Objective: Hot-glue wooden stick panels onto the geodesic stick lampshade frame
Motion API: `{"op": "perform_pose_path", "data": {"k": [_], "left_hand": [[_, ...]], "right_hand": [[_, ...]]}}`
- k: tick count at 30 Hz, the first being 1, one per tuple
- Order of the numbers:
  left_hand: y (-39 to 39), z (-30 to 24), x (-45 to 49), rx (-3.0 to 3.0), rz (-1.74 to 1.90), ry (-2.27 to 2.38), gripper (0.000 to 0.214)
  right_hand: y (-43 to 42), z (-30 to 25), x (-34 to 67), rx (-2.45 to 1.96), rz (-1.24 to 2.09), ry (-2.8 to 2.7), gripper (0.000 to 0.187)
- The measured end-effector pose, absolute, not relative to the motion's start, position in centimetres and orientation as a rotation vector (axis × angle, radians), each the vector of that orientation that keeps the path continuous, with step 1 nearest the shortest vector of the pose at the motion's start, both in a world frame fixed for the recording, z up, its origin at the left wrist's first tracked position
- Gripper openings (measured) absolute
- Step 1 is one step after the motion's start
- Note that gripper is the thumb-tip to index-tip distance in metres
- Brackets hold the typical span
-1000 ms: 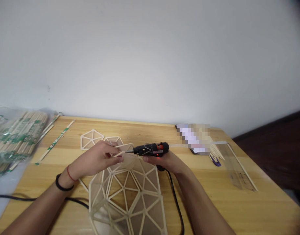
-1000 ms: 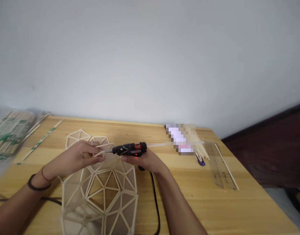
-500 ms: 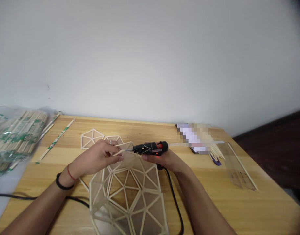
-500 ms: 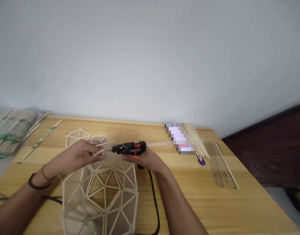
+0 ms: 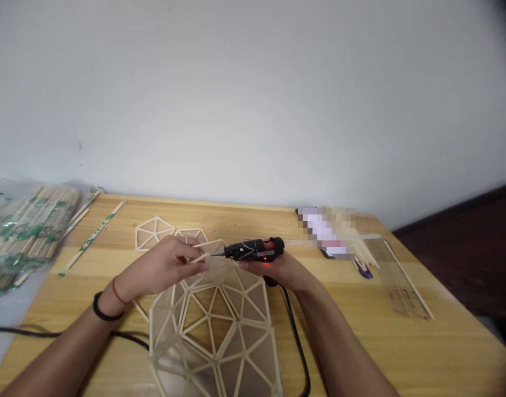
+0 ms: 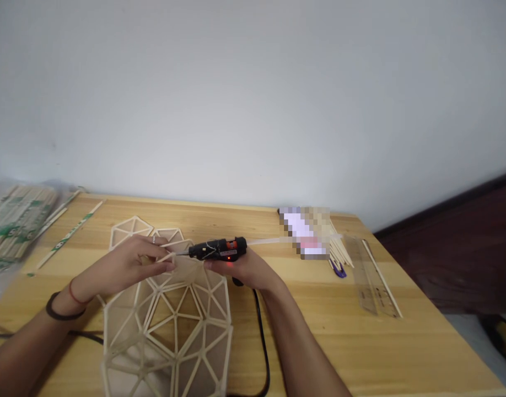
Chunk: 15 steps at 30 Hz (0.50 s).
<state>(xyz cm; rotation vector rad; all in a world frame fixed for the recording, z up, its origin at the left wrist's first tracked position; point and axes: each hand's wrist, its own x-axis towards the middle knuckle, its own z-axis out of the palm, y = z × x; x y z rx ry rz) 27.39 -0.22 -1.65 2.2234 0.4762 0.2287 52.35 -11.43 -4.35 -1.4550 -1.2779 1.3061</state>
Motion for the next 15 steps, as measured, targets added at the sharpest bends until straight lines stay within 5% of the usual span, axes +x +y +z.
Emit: {"op": "perform_pose_path", "data": {"k": [15], "left_hand": [[-0.23,-1.5,27.37,2.255,0.258,0.438,0.036]], "right_hand": [[-11.44,-4.54,52.32,-1.473,1.281,-1.273,0.027]]}}
